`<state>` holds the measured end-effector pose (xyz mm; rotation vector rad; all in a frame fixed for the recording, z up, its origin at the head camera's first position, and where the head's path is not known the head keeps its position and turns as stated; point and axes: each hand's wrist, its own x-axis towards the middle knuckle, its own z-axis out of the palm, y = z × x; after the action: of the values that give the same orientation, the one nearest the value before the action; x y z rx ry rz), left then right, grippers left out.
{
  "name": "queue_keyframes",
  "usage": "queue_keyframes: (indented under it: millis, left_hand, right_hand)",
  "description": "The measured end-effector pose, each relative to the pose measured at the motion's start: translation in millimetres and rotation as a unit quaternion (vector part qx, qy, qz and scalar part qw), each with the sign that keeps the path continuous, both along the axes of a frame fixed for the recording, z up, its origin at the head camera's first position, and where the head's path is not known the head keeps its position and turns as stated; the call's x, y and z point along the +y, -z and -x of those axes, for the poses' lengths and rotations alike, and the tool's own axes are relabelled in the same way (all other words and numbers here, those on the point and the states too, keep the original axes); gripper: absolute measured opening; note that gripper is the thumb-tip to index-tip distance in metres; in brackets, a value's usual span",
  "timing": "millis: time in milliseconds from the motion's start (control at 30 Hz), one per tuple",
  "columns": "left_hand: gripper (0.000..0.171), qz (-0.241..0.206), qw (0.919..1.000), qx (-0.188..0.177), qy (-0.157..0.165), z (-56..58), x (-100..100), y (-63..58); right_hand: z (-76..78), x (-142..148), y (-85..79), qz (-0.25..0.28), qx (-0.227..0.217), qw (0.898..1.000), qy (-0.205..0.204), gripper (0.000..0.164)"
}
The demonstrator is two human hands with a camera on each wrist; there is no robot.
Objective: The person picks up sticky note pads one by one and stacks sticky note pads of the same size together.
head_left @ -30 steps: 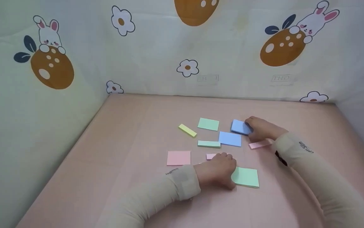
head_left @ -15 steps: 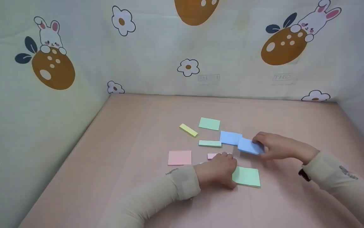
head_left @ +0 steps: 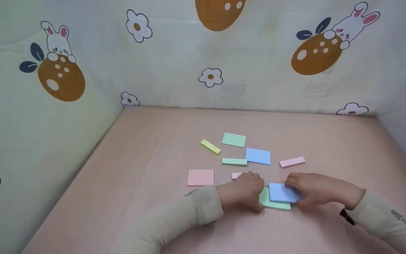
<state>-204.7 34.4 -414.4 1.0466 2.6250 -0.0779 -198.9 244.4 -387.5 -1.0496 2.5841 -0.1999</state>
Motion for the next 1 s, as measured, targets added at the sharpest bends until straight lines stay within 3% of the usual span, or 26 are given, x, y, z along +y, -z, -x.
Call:
queue_keyframes:
  millis: [200,433,800,1000]
  left_hand:
    - [0.050,-0.008,0.9999,-0.009,-0.011,1.0,0.6,-1.1]
    - [0.051,0.006,0.9999,0.010,0.002,2.2,1.6,2.7]
    - [0.055,-0.011,0.9993,-0.024,-0.027,-0.3,2.2,1.4]
    - [0.053,-0.009,0.9994,-0.021,-0.027,0.2,2.5,2.4]
  right_hand:
    - [-5.5,-6.5,1.8,-0.010,0.009,1.000,0.002,0.044]
    - [-8.9,-7.4,9.2,0.011,0.049,0.998,-0.024,0.040]
    - [-9.7,-12.4,10.5,0.008,0.019,1.000,-0.003,0.046]
    - [-11.1,-14.4,9.2,0.009,0.003,1.000,0.004,0.046]
